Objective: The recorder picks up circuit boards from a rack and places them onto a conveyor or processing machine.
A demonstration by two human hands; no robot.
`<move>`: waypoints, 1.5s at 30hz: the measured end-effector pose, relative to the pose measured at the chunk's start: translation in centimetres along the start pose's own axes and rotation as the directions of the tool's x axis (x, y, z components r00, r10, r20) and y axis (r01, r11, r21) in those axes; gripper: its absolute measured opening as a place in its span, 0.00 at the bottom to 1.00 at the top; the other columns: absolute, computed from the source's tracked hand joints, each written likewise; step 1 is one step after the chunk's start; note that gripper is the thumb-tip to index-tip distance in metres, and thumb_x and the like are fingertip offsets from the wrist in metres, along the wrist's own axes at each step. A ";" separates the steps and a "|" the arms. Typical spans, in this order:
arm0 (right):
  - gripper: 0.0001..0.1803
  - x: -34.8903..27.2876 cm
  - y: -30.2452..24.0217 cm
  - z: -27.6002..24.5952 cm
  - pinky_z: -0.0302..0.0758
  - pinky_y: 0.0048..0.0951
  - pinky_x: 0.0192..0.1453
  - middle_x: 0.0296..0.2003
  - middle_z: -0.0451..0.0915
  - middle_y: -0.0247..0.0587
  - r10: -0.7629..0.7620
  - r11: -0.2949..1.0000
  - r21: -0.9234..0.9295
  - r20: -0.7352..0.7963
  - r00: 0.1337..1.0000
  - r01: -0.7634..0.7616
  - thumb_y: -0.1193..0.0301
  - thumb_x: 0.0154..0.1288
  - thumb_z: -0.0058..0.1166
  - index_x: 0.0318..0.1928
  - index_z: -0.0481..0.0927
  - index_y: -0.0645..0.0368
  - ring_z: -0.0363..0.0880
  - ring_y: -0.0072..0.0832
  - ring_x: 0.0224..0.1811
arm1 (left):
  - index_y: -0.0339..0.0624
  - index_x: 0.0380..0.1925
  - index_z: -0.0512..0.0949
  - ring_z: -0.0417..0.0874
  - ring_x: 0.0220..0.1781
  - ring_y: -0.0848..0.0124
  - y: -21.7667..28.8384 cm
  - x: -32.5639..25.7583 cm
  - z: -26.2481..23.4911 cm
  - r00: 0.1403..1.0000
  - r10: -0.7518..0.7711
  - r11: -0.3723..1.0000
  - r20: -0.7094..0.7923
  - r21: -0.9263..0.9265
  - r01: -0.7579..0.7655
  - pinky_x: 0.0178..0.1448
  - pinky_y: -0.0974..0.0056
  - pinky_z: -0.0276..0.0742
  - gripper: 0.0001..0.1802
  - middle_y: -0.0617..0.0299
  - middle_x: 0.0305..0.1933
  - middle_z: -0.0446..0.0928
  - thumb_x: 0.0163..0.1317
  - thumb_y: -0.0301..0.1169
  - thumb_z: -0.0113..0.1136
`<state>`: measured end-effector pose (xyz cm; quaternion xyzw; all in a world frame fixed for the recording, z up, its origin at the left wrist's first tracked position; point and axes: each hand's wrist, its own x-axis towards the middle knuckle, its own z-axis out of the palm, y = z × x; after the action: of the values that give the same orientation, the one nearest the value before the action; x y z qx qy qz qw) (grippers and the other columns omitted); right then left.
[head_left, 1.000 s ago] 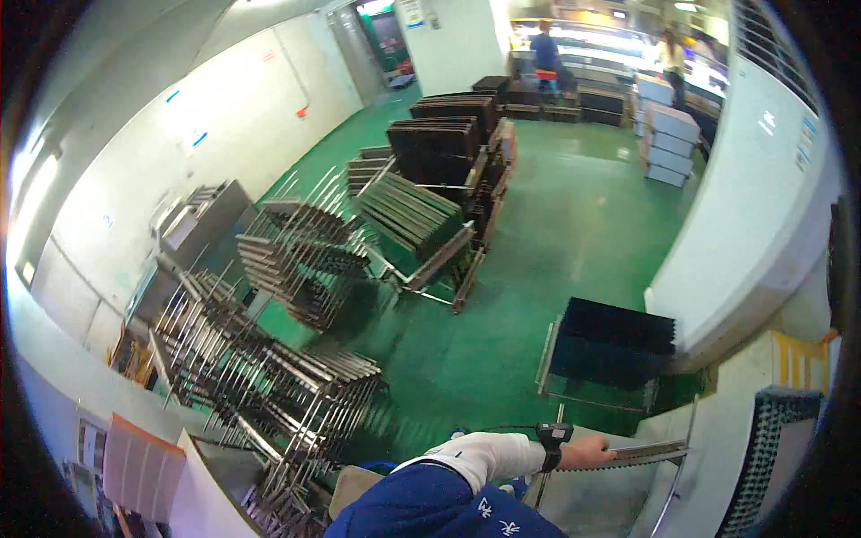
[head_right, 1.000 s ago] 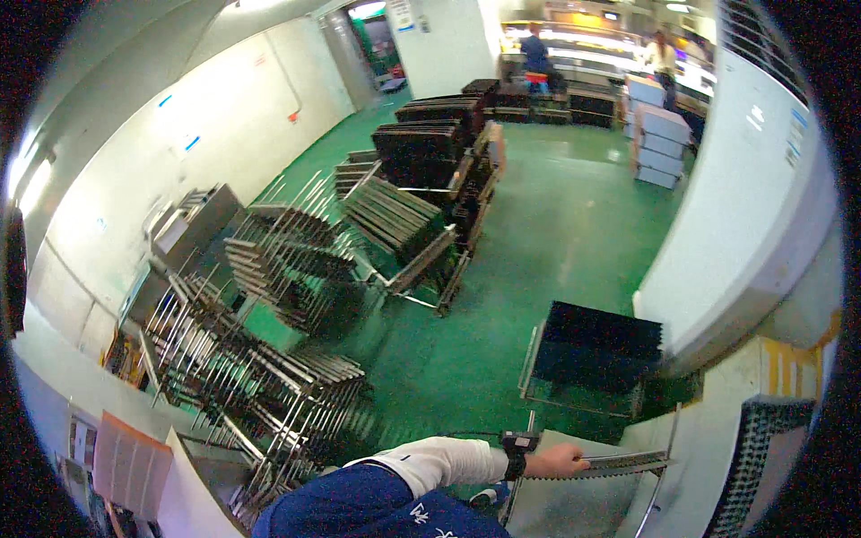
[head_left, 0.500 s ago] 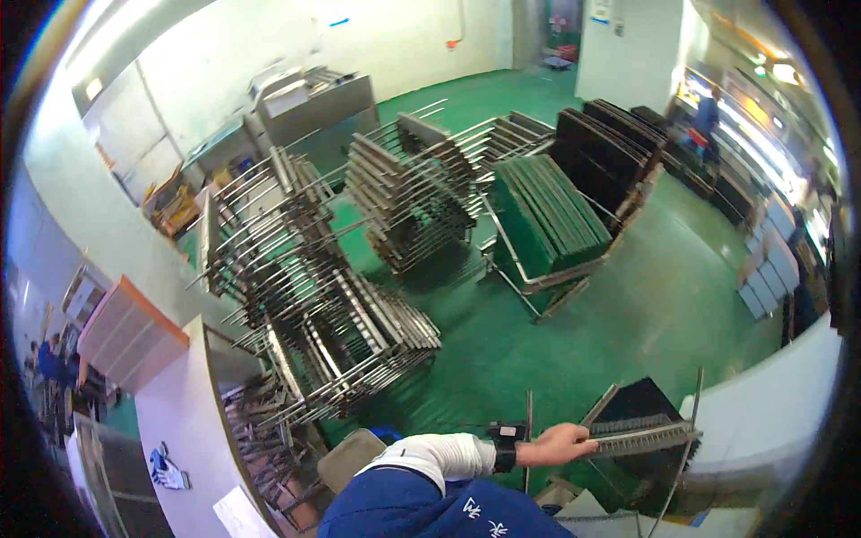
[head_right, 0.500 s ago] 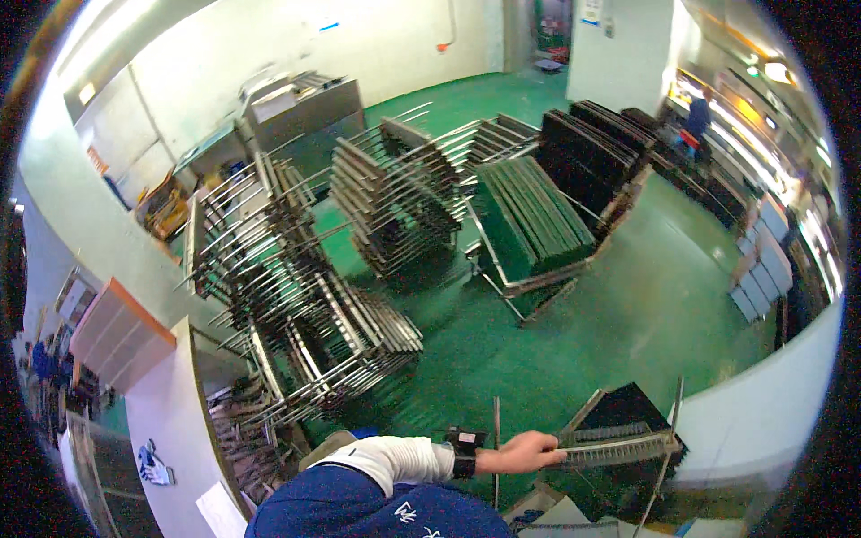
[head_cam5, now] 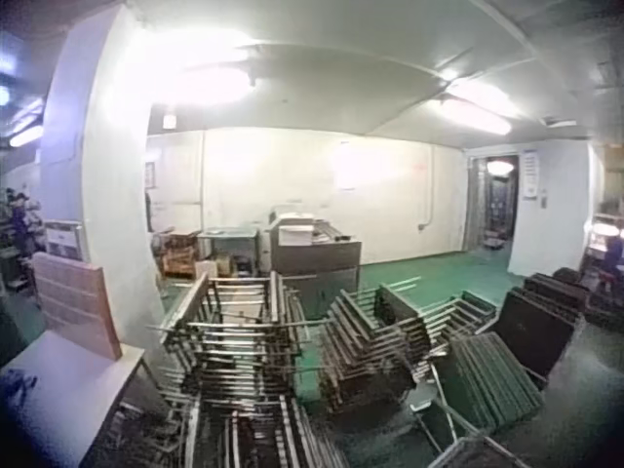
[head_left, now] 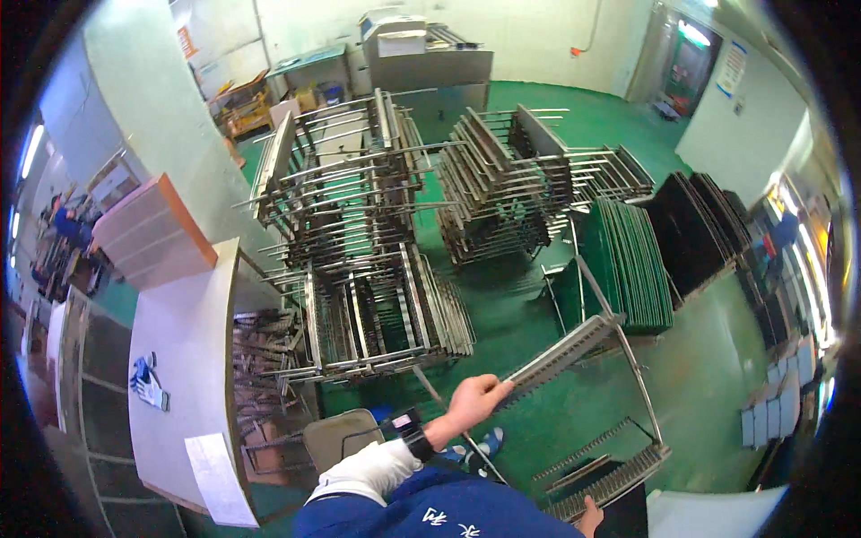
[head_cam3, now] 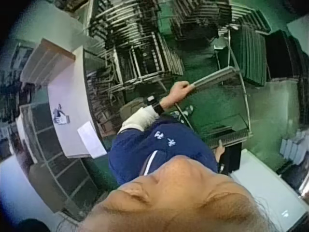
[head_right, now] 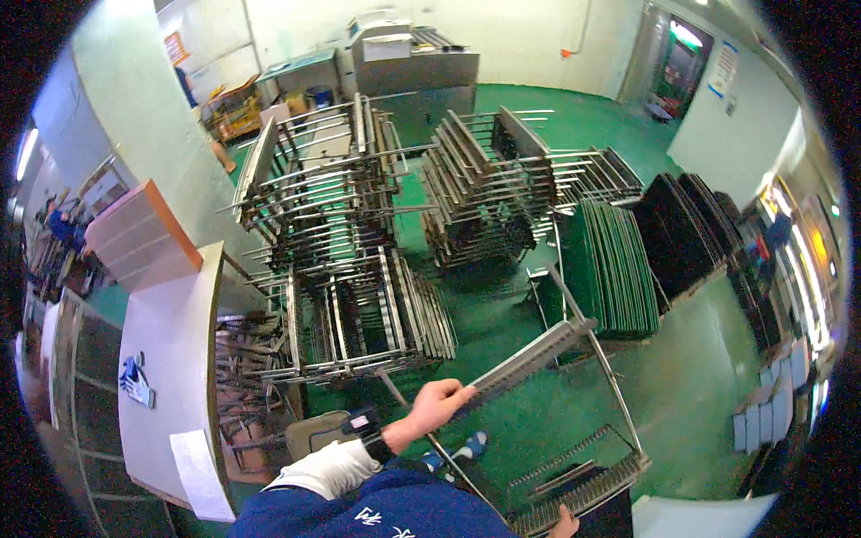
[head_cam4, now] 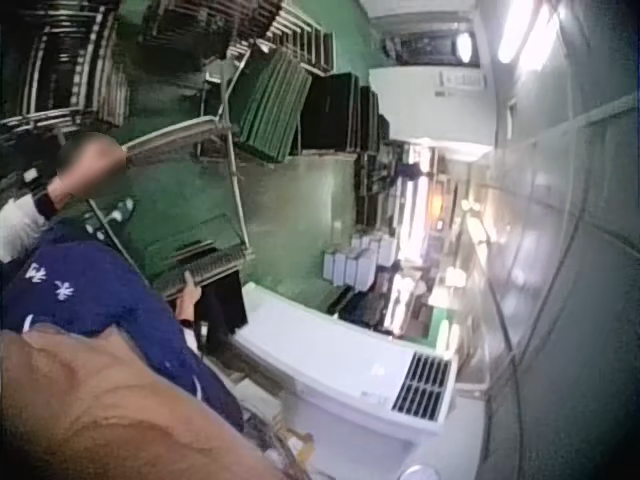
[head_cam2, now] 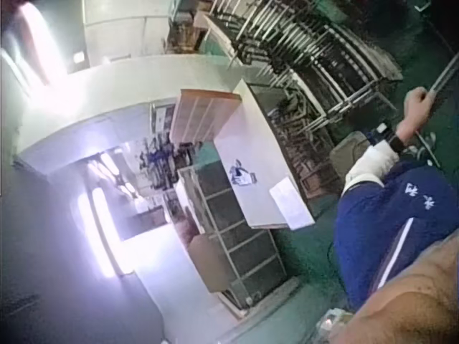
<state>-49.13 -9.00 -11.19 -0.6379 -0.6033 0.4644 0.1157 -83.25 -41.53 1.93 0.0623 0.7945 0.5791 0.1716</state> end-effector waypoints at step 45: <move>0.24 -27.3 -75.9 64.4 0.70 0.31 0.32 0.24 0.74 0.41 -0.948 0.292 0.646 0.293 0.125 0.705 0.59 0.43 0.68 0.28 0.71 0.64 0.72 0.30 0.27 | 0.41 0.17 0.73 0.54 0.13 0.86 6.7 25.7 -59.9 0.208 0.151 0.836 -0.966 0.012 -0.549 0.18 0.75 0.44 0.16 0.76 0.12 0.59 0.62 0.36 0.55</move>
<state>-142.22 -40.96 20.00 0.0563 -0.7577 0.5974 0.2565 -128.60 -85.58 19.26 -0.1377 0.5900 0.6503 -0.4582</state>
